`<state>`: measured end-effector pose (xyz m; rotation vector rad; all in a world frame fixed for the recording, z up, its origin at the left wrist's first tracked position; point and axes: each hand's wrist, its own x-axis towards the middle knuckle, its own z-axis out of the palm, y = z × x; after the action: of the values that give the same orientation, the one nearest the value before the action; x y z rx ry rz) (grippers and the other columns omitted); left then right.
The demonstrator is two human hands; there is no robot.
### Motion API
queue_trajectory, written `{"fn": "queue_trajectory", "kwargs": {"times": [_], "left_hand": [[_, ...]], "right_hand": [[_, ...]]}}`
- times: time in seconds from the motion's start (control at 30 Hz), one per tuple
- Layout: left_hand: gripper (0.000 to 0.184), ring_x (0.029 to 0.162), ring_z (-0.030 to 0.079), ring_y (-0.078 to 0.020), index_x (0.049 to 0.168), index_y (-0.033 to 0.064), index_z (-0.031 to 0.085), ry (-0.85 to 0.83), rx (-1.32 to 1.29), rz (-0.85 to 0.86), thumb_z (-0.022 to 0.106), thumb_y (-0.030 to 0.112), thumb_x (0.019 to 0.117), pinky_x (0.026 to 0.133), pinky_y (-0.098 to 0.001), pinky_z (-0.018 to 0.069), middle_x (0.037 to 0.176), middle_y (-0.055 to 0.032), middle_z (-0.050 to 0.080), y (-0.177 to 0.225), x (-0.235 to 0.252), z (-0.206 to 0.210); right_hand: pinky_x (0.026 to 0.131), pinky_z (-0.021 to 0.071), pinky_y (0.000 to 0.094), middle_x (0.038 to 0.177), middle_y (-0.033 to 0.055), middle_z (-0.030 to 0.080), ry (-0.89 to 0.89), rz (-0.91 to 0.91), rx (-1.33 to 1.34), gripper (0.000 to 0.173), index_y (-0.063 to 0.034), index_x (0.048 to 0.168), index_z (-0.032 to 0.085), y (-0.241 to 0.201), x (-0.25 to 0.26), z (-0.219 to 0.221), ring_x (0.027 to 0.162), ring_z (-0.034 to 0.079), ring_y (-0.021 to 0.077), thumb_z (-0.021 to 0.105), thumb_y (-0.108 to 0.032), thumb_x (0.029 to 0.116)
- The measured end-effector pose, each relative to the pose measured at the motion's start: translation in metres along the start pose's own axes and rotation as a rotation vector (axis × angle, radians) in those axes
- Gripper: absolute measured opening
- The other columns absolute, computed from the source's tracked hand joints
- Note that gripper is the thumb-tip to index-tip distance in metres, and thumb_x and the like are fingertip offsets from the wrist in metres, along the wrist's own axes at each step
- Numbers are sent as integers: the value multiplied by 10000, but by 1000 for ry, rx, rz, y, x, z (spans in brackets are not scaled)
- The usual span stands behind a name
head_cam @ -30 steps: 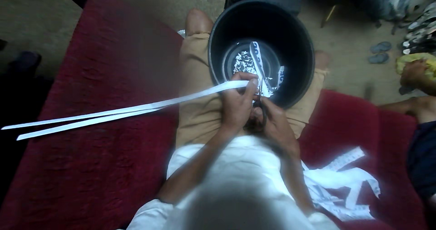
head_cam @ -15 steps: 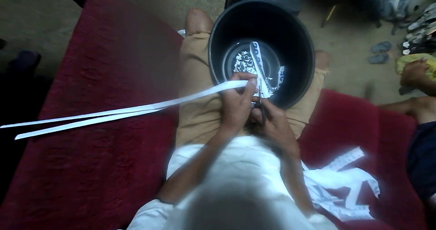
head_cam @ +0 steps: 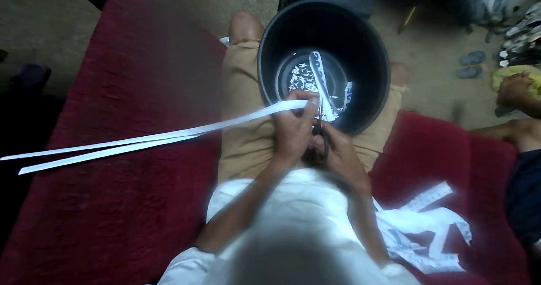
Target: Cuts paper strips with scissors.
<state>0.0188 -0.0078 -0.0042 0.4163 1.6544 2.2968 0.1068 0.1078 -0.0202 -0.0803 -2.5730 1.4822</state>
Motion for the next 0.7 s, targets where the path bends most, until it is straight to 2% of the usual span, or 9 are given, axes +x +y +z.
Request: {"fn": "queue_trajectory", "kwargs": {"times": [0.13, 0.27, 0.37, 0.53, 0.7], "left_hand": [[134, 622, 613, -80, 1154, 52, 637, -1, -3, 4, 591, 87, 1034, 561, -204, 552, 837, -36, 639, 0, 0, 1], [133, 634, 611, -83, 1153, 59, 639, -1, 14, 8, 601, 101, 1033, 574, -210, 551, 855, -36, 643, -1, 0, 0], [132, 601, 598, -91, 1154, 77, 637, -14, 25, 3, 601, 126, 1036, 542, -211, 539, 825, -40, 634, 0, -2, -1], [138, 623, 607, -83, 1162, 64, 637, -16, 19, 7, 595, 99, 1036, 567, -208, 549, 842, -36, 638, -1, 0, 0], [163, 621, 624, -117, 1188, 94, 636, -31, 44, -21, 591, 163, 1047, 556, -238, 565, 851, -51, 646, -2, -1, -4]], "right_hand": [[489, 518, 256, 762, 3, 614, 5, -5, 11, 428, -62, 1292, 604, 0, 1, 0, 561, 566, 74, 475, -407, 1075], [489, 510, 258, 742, 1, 598, 3, -1, 19, 449, -68, 1289, 603, 1, 1, -1, 557, 558, 79, 473, -438, 1070], [483, 507, 262, 743, 7, 597, 1, -10, 23, 449, -60, 1296, 597, 2, 2, -1, 553, 554, 85, 471, -429, 1073], [482, 501, 269, 749, 10, 600, 7, -6, 10, 429, -72, 1301, 598, 3, 1, -1, 555, 554, 90, 471, -414, 1077], [464, 501, 284, 743, 14, 600, 9, 17, 17, 397, -94, 1323, 595, 6, 0, -1, 535, 550, 110, 469, -382, 1081]]}}
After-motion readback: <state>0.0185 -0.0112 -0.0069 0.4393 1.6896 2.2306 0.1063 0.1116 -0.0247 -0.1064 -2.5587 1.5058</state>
